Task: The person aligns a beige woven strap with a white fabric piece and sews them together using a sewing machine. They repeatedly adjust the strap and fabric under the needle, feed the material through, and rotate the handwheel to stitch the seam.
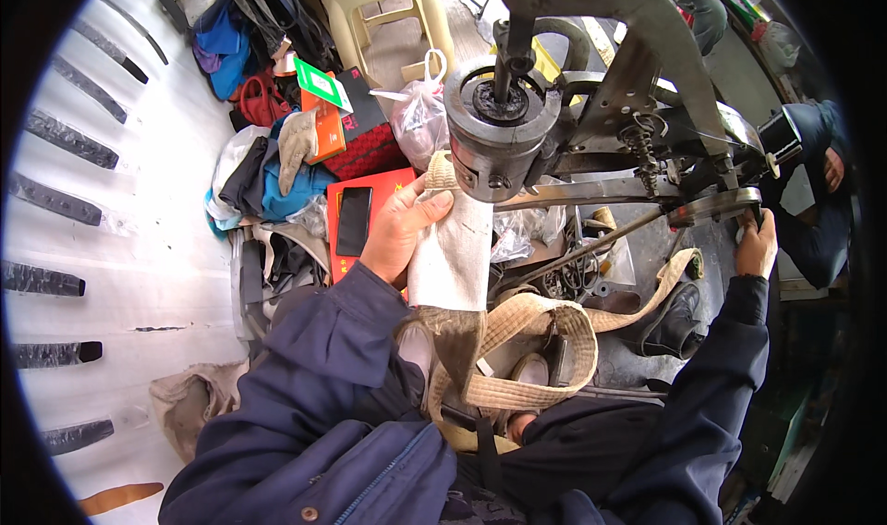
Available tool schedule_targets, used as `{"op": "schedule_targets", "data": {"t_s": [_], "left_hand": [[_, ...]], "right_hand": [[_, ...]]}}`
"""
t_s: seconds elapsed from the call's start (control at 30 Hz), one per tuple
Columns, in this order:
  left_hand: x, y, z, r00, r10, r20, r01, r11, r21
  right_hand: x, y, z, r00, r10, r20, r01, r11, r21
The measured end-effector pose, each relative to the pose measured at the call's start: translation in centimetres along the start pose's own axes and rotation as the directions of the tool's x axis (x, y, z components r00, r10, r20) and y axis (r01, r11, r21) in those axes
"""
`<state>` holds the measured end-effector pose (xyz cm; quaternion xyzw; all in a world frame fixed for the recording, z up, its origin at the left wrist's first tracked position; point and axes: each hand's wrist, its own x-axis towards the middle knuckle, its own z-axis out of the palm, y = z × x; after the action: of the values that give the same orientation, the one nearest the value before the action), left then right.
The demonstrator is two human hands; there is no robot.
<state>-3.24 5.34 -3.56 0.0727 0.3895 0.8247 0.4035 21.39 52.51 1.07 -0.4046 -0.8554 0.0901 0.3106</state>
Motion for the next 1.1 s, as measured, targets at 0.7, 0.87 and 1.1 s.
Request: {"op": "schedule_targets", "data": {"t_s": [0.7,0.87,1.1], "left_hand": [[0.3,0.0,-0.3,0.999,0.013,0.053,-0.013,1.000,0.006],[0.2,-0.2,-0.4,0.999,0.000,0.037,-0.001,1.000,0.006],[0.5,-0.3,-0.6,1.000,0.011,0.024,-0.011,1.000,0.000]], "right_hand": [[0.4,2.4,1.1,0.989,0.137,0.047,-0.138,0.990,0.028],[0.9,5.4,2.6,1.000,0.000,-0.028,0.002,0.998,0.066],[-0.1,11.9,8.8,0.999,-0.035,-0.015,0.035,0.999,-0.031]]}}
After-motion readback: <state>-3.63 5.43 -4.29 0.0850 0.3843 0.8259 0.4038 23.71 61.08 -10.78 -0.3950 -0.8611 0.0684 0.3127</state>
